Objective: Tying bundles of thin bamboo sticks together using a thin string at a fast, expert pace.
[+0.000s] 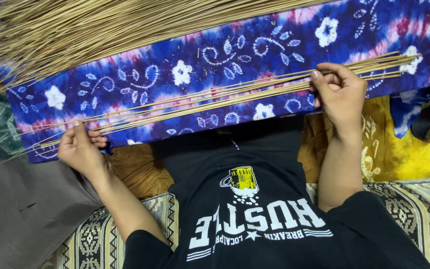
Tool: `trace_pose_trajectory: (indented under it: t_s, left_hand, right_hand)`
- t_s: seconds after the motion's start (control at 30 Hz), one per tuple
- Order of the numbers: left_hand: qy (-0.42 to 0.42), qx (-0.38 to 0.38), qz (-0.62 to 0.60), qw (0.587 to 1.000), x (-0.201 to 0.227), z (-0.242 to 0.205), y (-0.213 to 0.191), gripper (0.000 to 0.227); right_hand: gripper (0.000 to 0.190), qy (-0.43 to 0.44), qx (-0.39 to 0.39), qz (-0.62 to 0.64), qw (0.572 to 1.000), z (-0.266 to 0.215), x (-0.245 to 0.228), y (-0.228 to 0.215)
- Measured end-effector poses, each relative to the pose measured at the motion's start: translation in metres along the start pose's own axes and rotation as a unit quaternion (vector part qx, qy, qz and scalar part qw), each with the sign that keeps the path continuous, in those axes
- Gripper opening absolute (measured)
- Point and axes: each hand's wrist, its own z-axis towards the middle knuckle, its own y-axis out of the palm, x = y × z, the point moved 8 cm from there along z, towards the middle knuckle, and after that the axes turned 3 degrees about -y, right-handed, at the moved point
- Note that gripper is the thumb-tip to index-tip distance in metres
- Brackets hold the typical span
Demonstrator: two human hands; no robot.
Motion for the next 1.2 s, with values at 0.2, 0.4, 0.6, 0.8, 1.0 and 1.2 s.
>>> trace_pose_trajectory:
  t_s: [0.2, 0.4, 0.6, 0.8, 1.0, 1.2]
  left_hand:
    - [0.324, -0.076, 0.199, 0.922, 0.058, -0.050, 0.040, 0.012]
    - [0.434, -0.141, 0.235, 0.858, 0.080, -0.072, 0.073, 0.011]
    - [0.414, -0.148, 0.207, 0.874, 0.081, -0.086, 0.084, 0.015]
    - [0.420, -0.155, 0.187, 0.874, 0.080, -0.101, 0.100, 0.011]
    - [0.441, -0.183, 0.167, 0.863, 0.085, -0.118, 0.116, 0.011]
    - [0.446, -0.165, 0.117, 0.872, 0.071, -0.119, 0.119, 0.007]
  right_hand:
    - [0.041, -0.267, -0.047, -0.204, 0.941, -0.009, -0.037, 0.005]
    - [0.052, -0.382, -0.181, -0.381, 0.822, -0.009, -0.066, 0.046]
    - [0.039, -0.399, -0.253, -0.417, 0.776, -0.003, -0.063, 0.068]
    - [0.043, -0.411, -0.300, -0.456, 0.730, -0.002, -0.066, 0.078]
    - [0.040, -0.388, -0.346, -0.423, 0.742, -0.003, -0.041, 0.085]
    - [0.016, -0.363, -0.341, -0.452, 0.740, -0.011, -0.064, 0.096]
